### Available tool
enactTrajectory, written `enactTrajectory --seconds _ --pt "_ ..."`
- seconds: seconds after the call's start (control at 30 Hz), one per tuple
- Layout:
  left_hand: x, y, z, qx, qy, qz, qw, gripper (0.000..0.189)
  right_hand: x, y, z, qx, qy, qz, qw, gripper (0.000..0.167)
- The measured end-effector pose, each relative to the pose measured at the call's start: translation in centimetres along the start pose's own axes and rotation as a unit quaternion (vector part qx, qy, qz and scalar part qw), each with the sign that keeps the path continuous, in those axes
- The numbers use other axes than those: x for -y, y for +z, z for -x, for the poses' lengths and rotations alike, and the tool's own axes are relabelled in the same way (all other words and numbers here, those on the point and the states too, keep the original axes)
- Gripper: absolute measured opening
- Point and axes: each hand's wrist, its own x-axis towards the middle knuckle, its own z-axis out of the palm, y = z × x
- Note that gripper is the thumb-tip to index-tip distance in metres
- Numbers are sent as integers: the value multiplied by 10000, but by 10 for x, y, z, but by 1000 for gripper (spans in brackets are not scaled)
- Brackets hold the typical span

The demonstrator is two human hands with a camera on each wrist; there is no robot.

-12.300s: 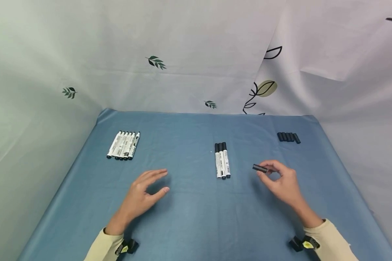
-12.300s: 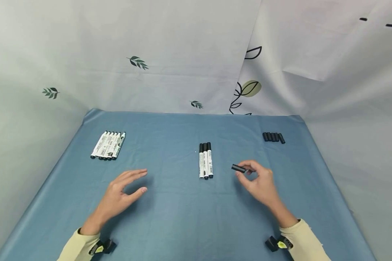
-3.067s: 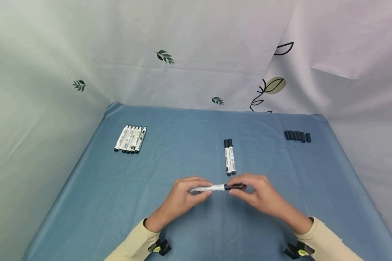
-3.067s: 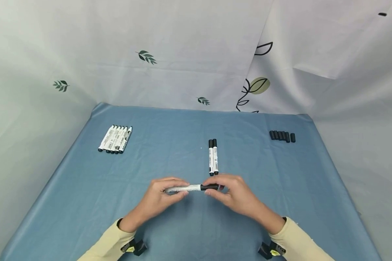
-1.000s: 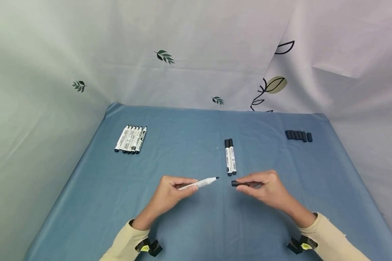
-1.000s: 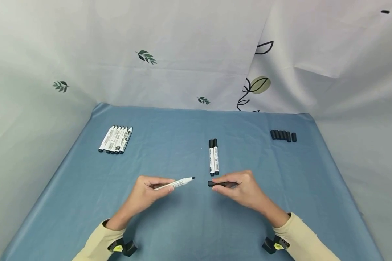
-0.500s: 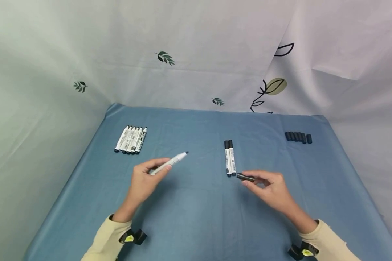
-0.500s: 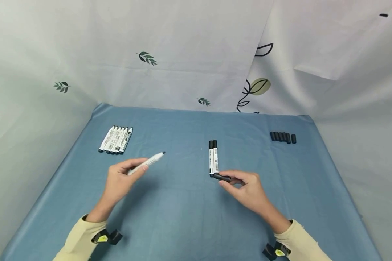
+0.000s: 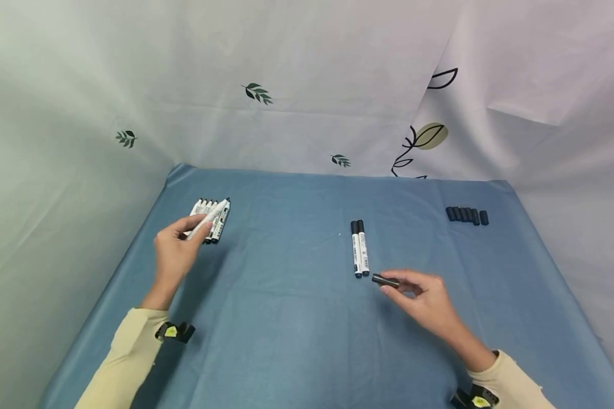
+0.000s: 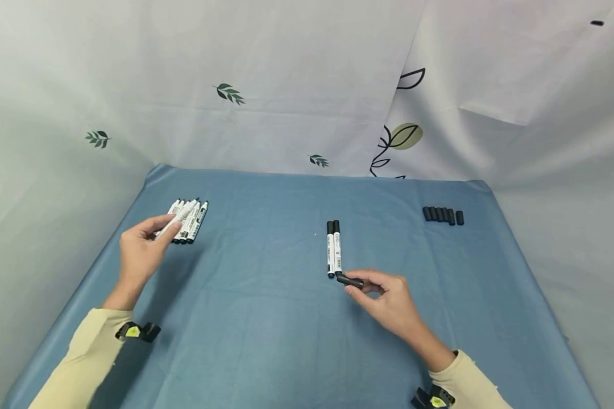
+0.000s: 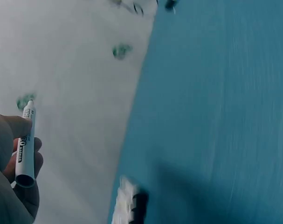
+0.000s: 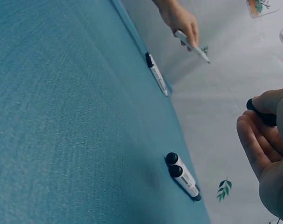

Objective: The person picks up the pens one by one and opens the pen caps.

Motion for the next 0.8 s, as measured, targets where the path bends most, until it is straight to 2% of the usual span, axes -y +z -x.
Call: enactTrajectory --seconds 0.17,0.43,0.57,0.8 --pt "28 -9 -16 -102 -86 -534 9985 26 -3 1 3 19 156 -14 9999 30" --pt "63 -12 -32 -7 -832 -879 9927 37 -5 0 8 50 263 54 9996 30" --pt "75 -10 -41 88 -1137 -991 9885 39 -4 0 8 26 252 232 9994 28" --pt "91 -7 -52 281 -1337 -1088 9846 41 0 2 9 -3 265 458 9986 25"
